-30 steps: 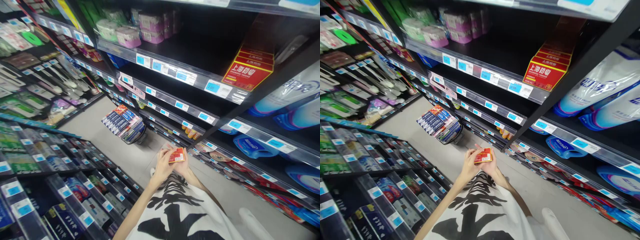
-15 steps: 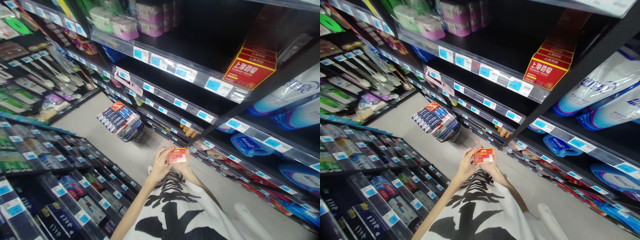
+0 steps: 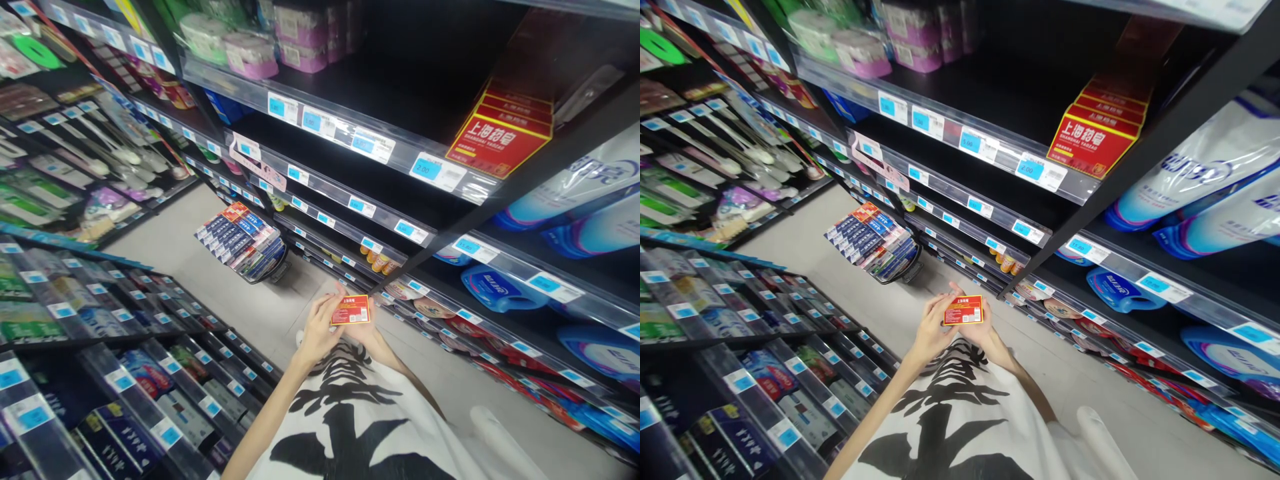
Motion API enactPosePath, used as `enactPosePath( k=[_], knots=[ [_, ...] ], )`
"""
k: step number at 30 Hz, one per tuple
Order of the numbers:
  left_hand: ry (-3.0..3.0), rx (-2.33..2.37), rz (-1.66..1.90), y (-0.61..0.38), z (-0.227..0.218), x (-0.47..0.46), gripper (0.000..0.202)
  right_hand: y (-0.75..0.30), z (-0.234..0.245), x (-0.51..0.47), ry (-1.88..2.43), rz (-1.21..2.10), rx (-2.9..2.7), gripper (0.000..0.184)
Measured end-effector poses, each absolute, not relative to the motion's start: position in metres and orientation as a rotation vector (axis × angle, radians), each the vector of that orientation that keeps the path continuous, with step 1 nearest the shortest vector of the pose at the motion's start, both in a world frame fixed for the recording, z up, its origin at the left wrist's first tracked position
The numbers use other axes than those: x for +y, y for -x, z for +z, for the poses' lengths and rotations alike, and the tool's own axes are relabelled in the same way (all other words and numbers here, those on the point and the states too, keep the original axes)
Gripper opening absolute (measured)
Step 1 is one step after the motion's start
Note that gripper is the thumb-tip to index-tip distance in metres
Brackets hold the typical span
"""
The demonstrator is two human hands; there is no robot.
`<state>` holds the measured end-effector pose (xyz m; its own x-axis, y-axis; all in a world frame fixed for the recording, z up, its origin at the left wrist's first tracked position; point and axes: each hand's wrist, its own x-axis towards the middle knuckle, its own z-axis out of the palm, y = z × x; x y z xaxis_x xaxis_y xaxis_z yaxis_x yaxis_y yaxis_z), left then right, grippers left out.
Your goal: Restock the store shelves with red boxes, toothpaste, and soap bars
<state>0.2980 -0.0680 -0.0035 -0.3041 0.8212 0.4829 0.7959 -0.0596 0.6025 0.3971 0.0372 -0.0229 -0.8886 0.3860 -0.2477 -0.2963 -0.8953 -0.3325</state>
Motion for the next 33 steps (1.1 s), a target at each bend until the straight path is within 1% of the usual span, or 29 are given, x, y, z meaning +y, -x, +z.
enactPosePath(
  k=[5, 7, 9, 14, 17, 19, 21, 25, 27, 29, 32, 33],
  knots=[
    [-1.643, 2.247, 1.387, -0.301, -0.01, -0.07, 0.074, -0.395, -0.018, 0.041, 0.469, 2.718, -0.602, 0.074],
    [-1.469, 2.203, 1.457, -0.302, -0.01, -0.071, 0.074, -0.396, -0.017, 0.042, 0.526, 2.724, -0.668, 0.068],
    [-1.246, 2.072, 1.531, -0.303, -0.009, -0.074, 0.079, -0.396, -0.017, 0.044, 0.586, 2.706, -0.745, 0.063],
    [-0.73, 1.632, 1.658, -0.301, -0.01, -0.083, 0.09, -0.396, -0.014, 0.046, 0.721, 2.495, -1.064, 0.044],
    [-0.523, 1.383, 1.727, -0.301, -0.015, -0.09, 0.094, -0.396, -0.013, 0.046, 0.747, 2.47, -1.155, 0.041],
    [-0.459, 1.307, 1.772, -0.302, -0.019, -0.094, 0.095, -0.396, -0.013, 0.045, 0.748, 2.466, -1.187, 0.042],
    [-0.436, 1.326, 1.785, -0.302, -0.021, -0.097, 0.091, -0.396, -0.013, 0.043, 0.731, 2.459, -1.21, 0.042],
    [-0.506, 1.592, 1.689, -0.296, -0.018, -0.097, 0.071, -0.394, -0.018, 0.037, 0.67, 2.435, -1.241, 0.037],
    [-0.534, 1.656, 1.721, -0.29, -0.01, -0.094, 0.07, -0.394, -0.022, 0.034, 0.685, 2.454, -1.167, 0.036],
    [-0.484, 1.529, 1.926, -0.284, 0.004, -0.091, 0.065, -0.395, -0.026, 0.033, 0.725, 2.492, -0.993, 0.039],
    [-0.298, 1.091, 2.281, -0.275, 0.032, -0.089, 0.039, -0.399, -0.029, 0.035, 0.807, 2.542, -0.718, 0.043],
    [-0.241, 0.98, 2.356, -0.272, 0.041, -0.089, 0.035, -0.4, -0.029, 0.036, 0.829, 2.56, -0.652, 0.044]
  ],
)
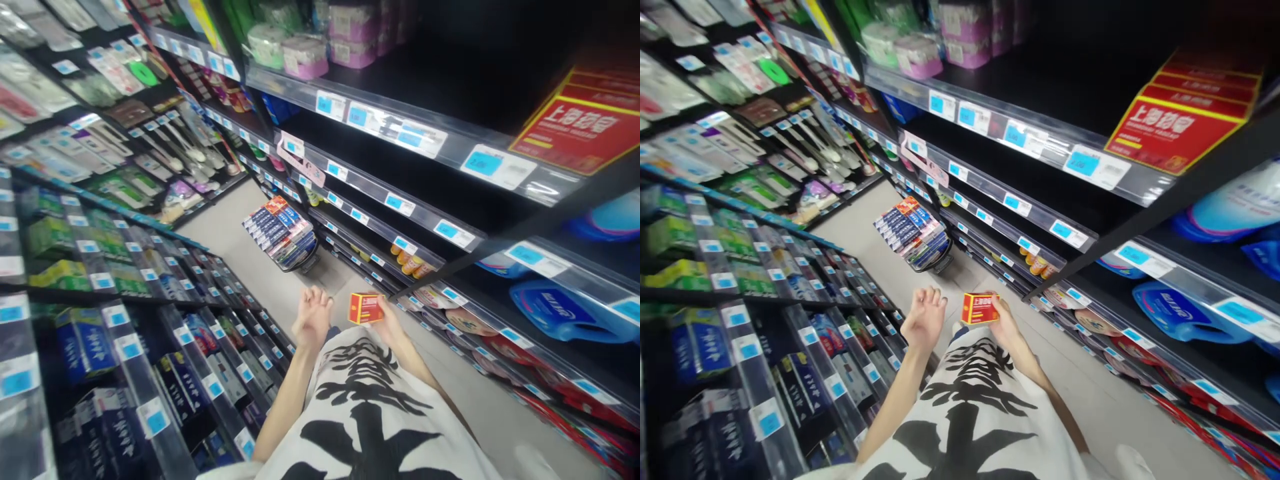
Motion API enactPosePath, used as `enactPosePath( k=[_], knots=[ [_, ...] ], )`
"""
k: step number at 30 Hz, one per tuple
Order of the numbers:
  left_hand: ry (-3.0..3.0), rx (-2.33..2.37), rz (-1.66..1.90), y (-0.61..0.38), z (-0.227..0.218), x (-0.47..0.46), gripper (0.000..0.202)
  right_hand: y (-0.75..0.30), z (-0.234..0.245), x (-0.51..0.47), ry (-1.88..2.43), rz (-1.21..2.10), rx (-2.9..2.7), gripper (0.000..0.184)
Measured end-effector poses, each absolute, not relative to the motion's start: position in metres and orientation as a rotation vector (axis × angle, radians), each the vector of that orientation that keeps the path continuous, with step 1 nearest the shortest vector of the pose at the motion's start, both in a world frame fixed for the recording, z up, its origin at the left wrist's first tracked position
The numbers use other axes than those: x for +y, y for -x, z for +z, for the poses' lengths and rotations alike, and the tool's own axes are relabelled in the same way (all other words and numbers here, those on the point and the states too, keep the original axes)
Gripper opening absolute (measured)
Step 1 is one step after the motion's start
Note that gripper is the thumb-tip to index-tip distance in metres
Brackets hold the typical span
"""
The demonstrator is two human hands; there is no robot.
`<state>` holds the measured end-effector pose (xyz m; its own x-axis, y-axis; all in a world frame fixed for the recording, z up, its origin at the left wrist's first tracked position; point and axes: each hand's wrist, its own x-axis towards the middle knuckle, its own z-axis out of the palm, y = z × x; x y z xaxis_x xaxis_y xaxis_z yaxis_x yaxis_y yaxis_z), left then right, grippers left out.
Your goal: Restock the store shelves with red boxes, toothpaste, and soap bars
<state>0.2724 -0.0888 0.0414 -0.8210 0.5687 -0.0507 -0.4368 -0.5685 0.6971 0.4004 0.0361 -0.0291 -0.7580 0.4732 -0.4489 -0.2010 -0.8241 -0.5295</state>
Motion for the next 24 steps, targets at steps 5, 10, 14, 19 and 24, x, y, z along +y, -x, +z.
enactPosePath(
  k=[5, 10, 14, 19, 24],
  knots=[
    [-0.135, 0.876, 2.513, -0.264, 0.073, -0.09, 0.042, -0.402, -0.028, 0.043, 0.871, 2.584, -0.567, 0.042],
    [-0.137, 0.976, 2.515, -0.263, 0.075, -0.092, 0.046, -0.401, -0.023, 0.041, 0.939, 2.511, -0.697, 0.042],
    [-0.145, 1.025, 2.516, -0.261, 0.072, -0.094, 0.044, -0.401, -0.018, 0.041, 0.966, 2.486, -0.776, 0.042],
    [-0.27, 1.213, 2.308, -0.257, 0.056, -0.096, 0.028, -0.398, -0.019, 0.038, 0.93, 2.447, -0.806, 0.041],
    [-0.723, 1.661, 1.447, -0.263, 0.037, -0.096, 0.035, -0.39, -0.026, 0.03, 0.918, 2.381, -0.931, 0.05]
  ],
)
